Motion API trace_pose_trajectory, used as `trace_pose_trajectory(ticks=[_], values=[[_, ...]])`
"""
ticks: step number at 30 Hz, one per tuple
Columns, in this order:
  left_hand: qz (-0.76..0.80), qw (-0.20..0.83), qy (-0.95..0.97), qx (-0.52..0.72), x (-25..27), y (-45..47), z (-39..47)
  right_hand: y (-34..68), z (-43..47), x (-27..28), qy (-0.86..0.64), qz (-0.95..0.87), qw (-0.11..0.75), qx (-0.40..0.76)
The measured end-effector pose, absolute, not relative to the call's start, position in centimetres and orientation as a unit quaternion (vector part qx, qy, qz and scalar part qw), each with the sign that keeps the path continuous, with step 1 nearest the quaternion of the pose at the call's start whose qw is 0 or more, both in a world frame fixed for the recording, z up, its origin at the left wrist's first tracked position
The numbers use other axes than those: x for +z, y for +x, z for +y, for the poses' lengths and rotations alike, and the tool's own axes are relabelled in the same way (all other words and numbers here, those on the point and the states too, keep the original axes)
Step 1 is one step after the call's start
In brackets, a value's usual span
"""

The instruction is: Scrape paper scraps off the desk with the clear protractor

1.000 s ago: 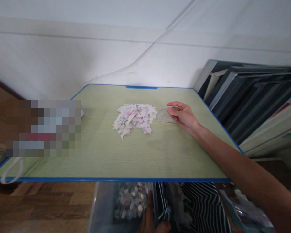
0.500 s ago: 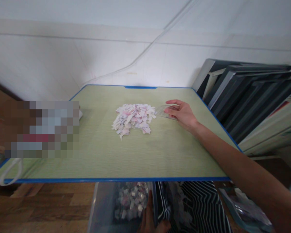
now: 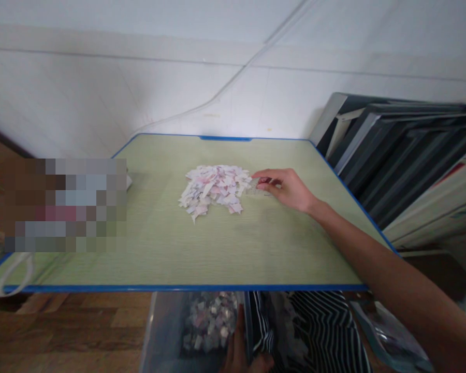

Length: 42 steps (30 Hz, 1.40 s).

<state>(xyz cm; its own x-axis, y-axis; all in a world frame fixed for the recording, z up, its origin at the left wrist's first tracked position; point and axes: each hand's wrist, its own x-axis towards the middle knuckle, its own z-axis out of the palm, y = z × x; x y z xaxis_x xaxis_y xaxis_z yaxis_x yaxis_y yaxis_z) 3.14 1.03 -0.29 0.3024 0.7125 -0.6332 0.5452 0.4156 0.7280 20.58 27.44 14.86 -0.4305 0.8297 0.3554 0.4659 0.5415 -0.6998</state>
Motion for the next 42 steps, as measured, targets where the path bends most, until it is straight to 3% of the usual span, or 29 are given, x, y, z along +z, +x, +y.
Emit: trace_pose_trajectory(ticks=[3, 11, 19, 27, 42], values=[[0.592, 0.605, 0.529, 0.054, 0.3, 3.2, 1.2, 21.0, 27.2, 15.5, -0.389, -0.822, 0.326, 0.257], [0.588, 0.601, 0.539, 0.052, 0.9, 3.2, 1.5, 19.2, 27.0, 13.4, -0.386, -0.797, 0.371, 0.279], [0.587, 0.622, 0.515, 0.064, 0.9, 3.3, 1.5, 20.7, 27.0, 15.3, -0.366, -0.828, 0.297, 0.303], [0.583, 0.61, 0.535, 0.05, 1.3, 3.3, 1.9, 18.8, 27.5, 12.8, -0.408, -0.774, 0.396, 0.28], [0.61, 0.581, 0.537, 0.05, 1.9, 3.2, 1.8, 22.0, 27.1, 17.0, -0.386, -0.787, 0.273, 0.398]])
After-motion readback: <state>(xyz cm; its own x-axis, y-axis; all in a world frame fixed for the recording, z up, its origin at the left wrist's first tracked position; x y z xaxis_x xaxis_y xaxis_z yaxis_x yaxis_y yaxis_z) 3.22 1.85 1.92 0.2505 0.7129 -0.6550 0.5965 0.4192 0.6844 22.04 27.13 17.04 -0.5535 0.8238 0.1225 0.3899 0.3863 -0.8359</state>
